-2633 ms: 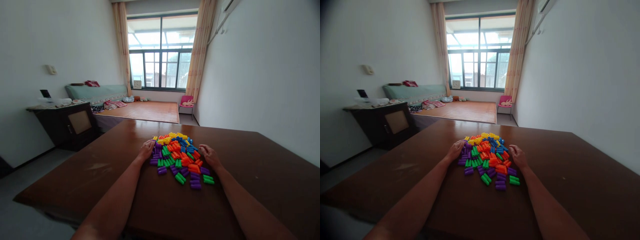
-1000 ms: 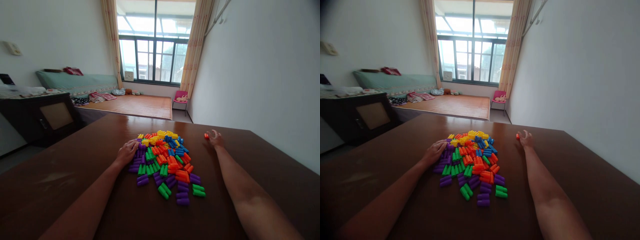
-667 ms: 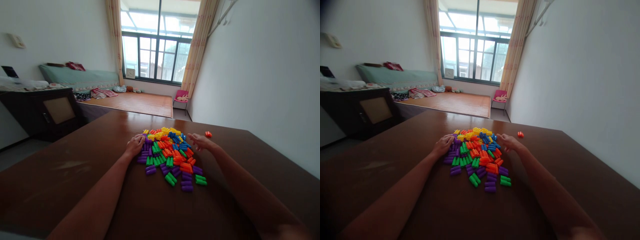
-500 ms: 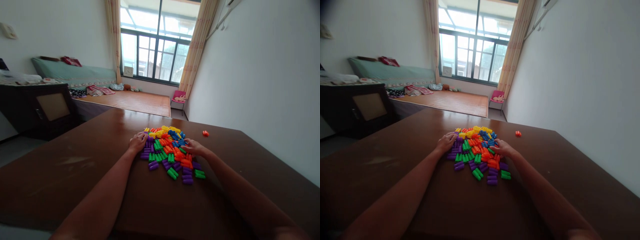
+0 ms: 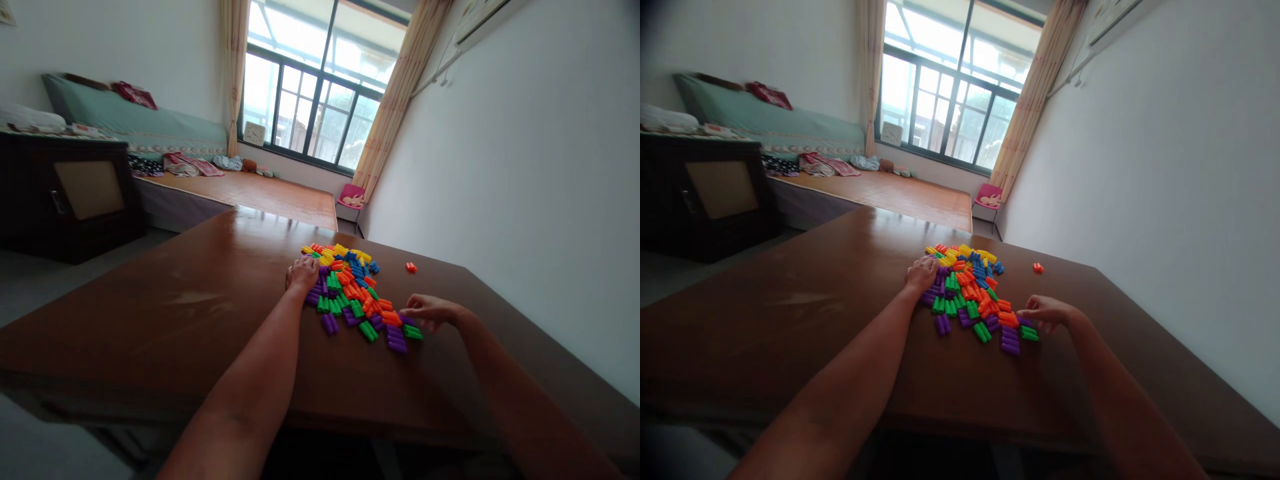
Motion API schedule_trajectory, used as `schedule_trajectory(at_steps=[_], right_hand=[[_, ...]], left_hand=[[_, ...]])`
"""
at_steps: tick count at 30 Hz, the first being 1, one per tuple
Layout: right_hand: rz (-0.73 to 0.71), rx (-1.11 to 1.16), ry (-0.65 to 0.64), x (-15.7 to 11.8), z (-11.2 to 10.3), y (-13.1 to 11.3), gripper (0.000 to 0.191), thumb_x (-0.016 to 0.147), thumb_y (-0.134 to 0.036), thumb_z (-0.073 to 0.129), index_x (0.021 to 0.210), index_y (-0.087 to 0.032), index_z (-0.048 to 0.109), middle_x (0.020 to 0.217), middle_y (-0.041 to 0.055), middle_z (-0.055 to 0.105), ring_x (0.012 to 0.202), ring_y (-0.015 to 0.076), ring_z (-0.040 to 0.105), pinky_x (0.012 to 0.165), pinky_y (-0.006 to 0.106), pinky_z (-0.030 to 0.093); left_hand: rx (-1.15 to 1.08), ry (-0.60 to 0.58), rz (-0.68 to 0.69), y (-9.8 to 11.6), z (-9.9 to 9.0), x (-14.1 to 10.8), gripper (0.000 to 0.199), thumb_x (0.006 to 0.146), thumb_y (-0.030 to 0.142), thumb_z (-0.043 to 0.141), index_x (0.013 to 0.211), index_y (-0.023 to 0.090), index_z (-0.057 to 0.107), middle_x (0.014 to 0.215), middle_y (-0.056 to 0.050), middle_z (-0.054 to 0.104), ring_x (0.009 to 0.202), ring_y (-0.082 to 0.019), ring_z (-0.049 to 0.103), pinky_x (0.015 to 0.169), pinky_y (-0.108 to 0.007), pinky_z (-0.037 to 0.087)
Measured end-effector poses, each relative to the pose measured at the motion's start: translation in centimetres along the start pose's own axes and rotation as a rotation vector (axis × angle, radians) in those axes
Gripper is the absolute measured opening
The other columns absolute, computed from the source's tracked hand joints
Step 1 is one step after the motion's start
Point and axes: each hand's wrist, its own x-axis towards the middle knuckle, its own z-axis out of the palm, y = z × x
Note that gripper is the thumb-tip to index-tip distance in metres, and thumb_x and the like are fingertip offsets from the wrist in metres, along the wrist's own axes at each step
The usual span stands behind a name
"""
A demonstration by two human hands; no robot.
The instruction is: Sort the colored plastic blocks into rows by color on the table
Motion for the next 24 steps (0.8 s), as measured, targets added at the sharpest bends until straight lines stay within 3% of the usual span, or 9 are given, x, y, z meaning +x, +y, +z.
schedule_trajectory(at_steps=[3,6,11,14,17,20,24], right_hand=[[-0.107,0.130,-0.035,-0.2,1.2,-0.4,0.057,0.051,-0.048,0.086,0.097,-0.019,0.066,0.102,0.0106,0.068,0.078,0.0200,0.067,0.056,0.028,0.057],[-0.238,0.209,0.079,1.2,2.0,-2.9,0.049,0.060,-0.046,0.081,0.097,-0.018,0.067,0.098,0.0099,0.070,0.081,0.0205,0.067,0.062,0.030,0.057],[-0.520,-0.054,0.413,3.5,3.1,-9.1,0.030,0.077,-0.045,0.064,0.092,-0.020,0.070,0.086,0.0048,0.072,0.078,0.0191,0.066,0.073,0.032,0.054],[-0.679,-0.216,0.382,3.9,5.5,-12.8,0.032,0.083,-0.047,0.059,0.100,-0.022,0.071,0.093,0.0051,0.072,0.081,0.0195,0.066,0.078,0.033,0.052],[-0.707,-0.339,0.373,4.0,8.0,-15.4,0.035,0.080,-0.049,0.064,0.102,-0.023,0.071,0.093,0.0068,0.073,0.085,0.0219,0.066,0.081,0.034,0.050],[-0.739,-0.352,0.387,4.3,8.9,-16.2,0.031,0.079,-0.046,0.065,0.102,-0.025,0.071,0.093,0.0052,0.073,0.089,0.0223,0.066,0.083,0.033,0.050],[-0.680,-0.189,0.463,5.5,6.3,-13.8,0.031,0.081,-0.040,0.062,0.106,-0.023,0.068,0.094,0.0050,0.072,0.086,0.0192,0.066,0.076,0.029,0.051]], left_hand=[[0.000,-0.013,-0.002,0.4,-0.1,-0.3,0.040,0.097,0.038,0.034,0.100,0.020,0.070,0.121,-0.011,0.064,0.113,-0.028,0.055,0.100,-0.044,0.039],[-0.016,-0.011,0.003,0.6,0.0,-0.3,0.041,0.097,0.038,0.033,0.099,0.018,0.070,0.120,-0.013,0.064,0.113,-0.029,0.055,0.101,-0.045,0.038],[-0.032,-0.003,-0.018,0.6,0.2,-0.2,0.041,0.097,0.038,0.034,0.099,0.019,0.070,0.120,-0.013,0.065,0.114,-0.029,0.055,0.100,-0.046,0.037],[-0.003,-0.003,-0.014,0.5,0.3,-0.2,0.041,0.097,0.038,0.034,0.100,0.018,0.069,0.121,-0.013,0.064,0.114,-0.029,0.055,0.100,-0.045,0.037],[0.032,-0.013,0.006,0.1,0.4,-0.1,0.042,0.097,0.039,0.032,0.103,0.018,0.068,0.121,-0.014,0.064,0.113,-0.029,0.056,0.099,-0.045,0.039],[0.059,-0.033,0.032,-0.3,0.3,0.0,0.043,0.098,0.040,0.030,0.104,0.019,0.067,0.120,-0.013,0.064,0.111,-0.029,0.057,0.096,-0.045,0.041],[0.091,-0.056,0.062,-0.7,0.0,0.1,0.044,0.098,0.041,0.028,0.102,0.019,0.067,0.119,-0.013,0.064,0.110,-0.029,0.058,0.093,-0.044,0.043]])
